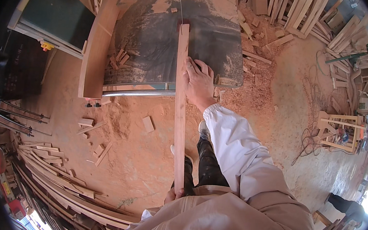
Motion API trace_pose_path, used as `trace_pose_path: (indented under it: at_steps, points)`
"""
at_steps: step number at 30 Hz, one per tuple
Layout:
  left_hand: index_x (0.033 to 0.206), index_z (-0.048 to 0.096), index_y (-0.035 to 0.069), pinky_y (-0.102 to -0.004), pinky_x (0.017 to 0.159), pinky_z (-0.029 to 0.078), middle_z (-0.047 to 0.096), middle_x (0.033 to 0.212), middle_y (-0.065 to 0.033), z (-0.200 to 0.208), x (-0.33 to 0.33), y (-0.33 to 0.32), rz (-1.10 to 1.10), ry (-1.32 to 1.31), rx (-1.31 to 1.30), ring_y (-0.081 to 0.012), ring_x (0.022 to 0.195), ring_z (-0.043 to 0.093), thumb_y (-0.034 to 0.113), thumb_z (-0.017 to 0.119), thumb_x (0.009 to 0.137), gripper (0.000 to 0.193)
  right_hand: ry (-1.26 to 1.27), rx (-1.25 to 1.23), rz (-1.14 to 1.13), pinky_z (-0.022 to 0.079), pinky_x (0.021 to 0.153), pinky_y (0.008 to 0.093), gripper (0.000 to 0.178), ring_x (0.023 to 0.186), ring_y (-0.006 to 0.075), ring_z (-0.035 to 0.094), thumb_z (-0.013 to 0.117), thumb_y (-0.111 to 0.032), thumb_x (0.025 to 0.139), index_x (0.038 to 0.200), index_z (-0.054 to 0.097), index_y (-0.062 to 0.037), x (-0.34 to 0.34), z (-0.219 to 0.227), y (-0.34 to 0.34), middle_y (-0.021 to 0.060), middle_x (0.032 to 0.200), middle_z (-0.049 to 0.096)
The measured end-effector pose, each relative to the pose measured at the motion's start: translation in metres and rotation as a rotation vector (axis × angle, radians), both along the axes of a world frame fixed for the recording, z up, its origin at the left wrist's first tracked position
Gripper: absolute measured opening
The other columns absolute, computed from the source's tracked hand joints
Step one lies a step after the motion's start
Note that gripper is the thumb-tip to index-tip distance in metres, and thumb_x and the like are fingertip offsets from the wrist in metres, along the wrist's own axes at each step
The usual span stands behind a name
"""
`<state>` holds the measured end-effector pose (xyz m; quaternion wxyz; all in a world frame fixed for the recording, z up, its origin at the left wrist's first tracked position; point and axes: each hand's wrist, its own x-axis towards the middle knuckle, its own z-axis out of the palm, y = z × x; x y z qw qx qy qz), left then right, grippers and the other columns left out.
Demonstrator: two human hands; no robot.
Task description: The person feeds long wooden planks through a table saw, guiding them with both hands to cut them into shorter pieces. The cut pieces are set aside on the saw table as the person continues to process additional planks.
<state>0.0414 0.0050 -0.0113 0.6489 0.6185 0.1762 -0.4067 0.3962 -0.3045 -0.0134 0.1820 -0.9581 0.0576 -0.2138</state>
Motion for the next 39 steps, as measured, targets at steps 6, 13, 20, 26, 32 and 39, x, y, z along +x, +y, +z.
trace_pose_path:
  at_steps: [6,13,20,26,32,39]
  points:
    - [0.096,0.061,0.002,-0.0307,0.061,0.044,0.061,0.076,0.0005,0.006,0.007,-0.003,0.02,0.01,-0.023,-0.0094,0.07,0.053,0.055,0.065,0.104,0.054,-0.012,0.001,0.003,0.038,0.115,0.047,0.049,0.134,0.0266,0.053,0.057,-0.022,0.102,0.149,0.058,-0.0097,0.003,0.001,-0.001,0.0042,0.143,0.067]
    - [0.095,0.062,0.002,-0.031,0.06,0.044,0.061,0.075,0.0004,0.006,0.012,-0.005,0.007,-0.003,-0.017,-0.0097,0.069,0.054,0.056,0.064,0.104,0.055,-0.014,-0.001,0.004,0.038,0.114,0.0463,0.049,0.133,0.0266,0.053,0.057,-0.021,0.102,0.149,0.058,-0.0084,0.007,0.002,-0.002,0.0056,0.139,0.069]
    - [0.096,0.061,0.002,-0.0299,0.058,0.042,0.059,0.074,0.0014,0.008,0.02,-0.007,-0.004,-0.006,-0.035,-0.0083,0.066,0.051,0.051,0.062,0.106,0.051,0.01,-0.018,0.002,0.038,0.114,0.0458,0.047,0.132,0.0264,0.054,0.056,-0.023,0.103,0.148,0.059,-0.0078,0.012,0.004,-0.004,0.0042,0.144,0.067]
    - [0.095,0.059,0.003,-0.0287,0.055,0.038,0.055,0.071,0.0031,0.019,0.035,-0.015,0.017,0.003,-0.072,-0.0064,0.063,0.047,0.048,0.063,0.107,0.047,0.016,-0.01,0.002,0.038,0.113,0.0454,0.046,0.133,0.0259,0.053,0.055,-0.023,0.104,0.147,0.059,-0.0075,0.018,0.007,-0.007,0.003,0.146,0.066]
    - [0.094,0.057,0.004,-0.0285,0.053,0.037,0.054,0.069,0.0033,0.016,0.039,-0.018,0.022,0.023,-0.064,-0.0063,0.061,0.046,0.046,0.061,0.109,0.045,0.012,-0.019,0.001,0.038,0.112,0.0449,0.046,0.131,0.0253,0.054,0.056,-0.023,0.104,0.147,0.059,-0.0076,0.024,0.005,-0.01,0.0028,0.146,0.066]
    - [0.09,0.054,0.006,-0.0284,0.052,0.036,0.051,0.067,0.0029,0.015,0.046,-0.024,0.033,0.068,-0.093,-0.0073,0.058,0.044,0.045,0.06,0.109,0.045,0.016,-0.022,0.0,0.038,0.11,0.0443,0.046,0.129,0.0241,0.054,0.056,-0.025,0.104,0.147,0.059,-0.0091,0.031,0.005,-0.014,0.0026,0.145,0.067]
